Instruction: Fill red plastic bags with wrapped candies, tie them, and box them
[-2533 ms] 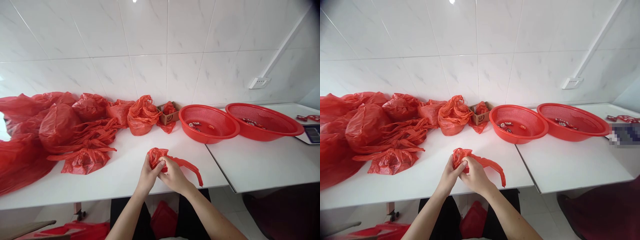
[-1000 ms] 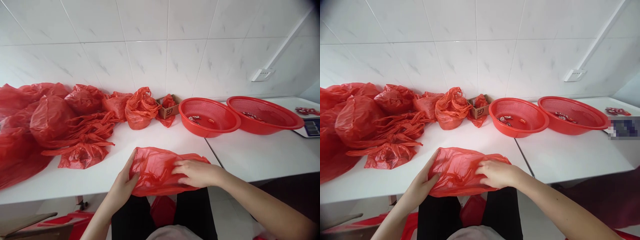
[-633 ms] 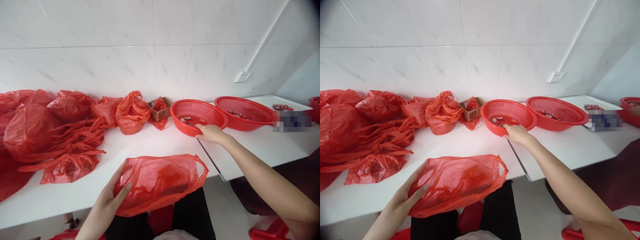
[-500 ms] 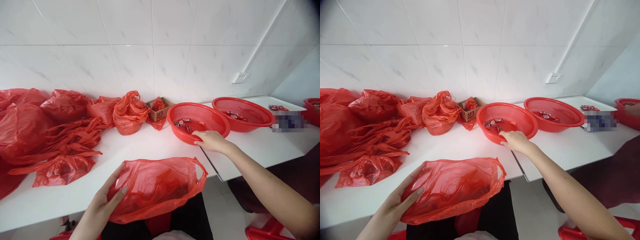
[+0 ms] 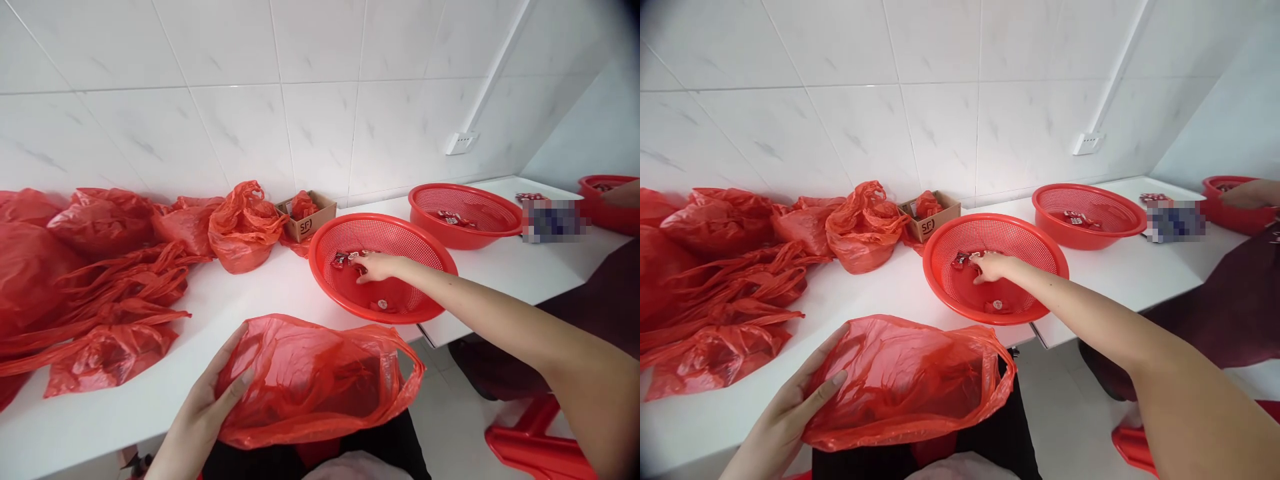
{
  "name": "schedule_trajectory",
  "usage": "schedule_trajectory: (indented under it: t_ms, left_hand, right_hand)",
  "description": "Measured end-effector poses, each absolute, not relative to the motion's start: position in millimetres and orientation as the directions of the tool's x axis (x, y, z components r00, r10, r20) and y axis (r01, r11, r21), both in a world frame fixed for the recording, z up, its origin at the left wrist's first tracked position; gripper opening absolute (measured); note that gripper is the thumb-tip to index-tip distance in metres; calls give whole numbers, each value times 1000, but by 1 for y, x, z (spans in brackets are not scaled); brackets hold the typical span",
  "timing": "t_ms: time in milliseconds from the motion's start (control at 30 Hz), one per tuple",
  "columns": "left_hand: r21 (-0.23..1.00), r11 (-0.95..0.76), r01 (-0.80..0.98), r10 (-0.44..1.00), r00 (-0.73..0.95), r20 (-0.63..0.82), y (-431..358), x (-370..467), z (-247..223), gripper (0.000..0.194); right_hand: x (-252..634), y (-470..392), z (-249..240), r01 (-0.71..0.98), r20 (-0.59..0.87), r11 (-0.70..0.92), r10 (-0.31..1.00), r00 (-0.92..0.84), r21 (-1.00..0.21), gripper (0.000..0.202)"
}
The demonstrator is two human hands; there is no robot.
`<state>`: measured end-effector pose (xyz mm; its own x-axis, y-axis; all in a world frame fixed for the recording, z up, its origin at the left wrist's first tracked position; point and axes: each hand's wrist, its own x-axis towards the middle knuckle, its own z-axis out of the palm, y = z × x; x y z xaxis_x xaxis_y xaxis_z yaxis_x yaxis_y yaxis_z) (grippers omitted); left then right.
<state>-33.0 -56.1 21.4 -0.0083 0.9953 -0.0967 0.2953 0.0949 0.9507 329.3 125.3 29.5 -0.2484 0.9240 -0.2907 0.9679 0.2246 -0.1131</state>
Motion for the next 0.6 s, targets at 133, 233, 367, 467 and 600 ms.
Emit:
schedule_trajectory:
  t_ms: [133,233,367,467,600]
  left_hand:
    - [974,141,180,989,-72,-129,-56,-33,22,72]
    - [981,155,113,985,-99,-144,-56,-33,24,74]
    - [979,192,64,979,-87,-186,-55,-29,27,77]
    - [976,216,-21,973,-74,-217,-52,-19,32,76]
    - [959,254,-129,966,-26,-259,-49,-4,38,74]
  right_hand:
    - [324,127,21,972,-347,189,910,-226,-138,29]
    - [329,125,37,965,-361,145,907,-218,-218,16]
    - [310,97,79,830,-213,200,911,-354,-521,16]
    - [269,56,102,459,-25,306,810,-586,-834,17]
    - [225,36,101,478,-8,396,763,-646,-784,24]
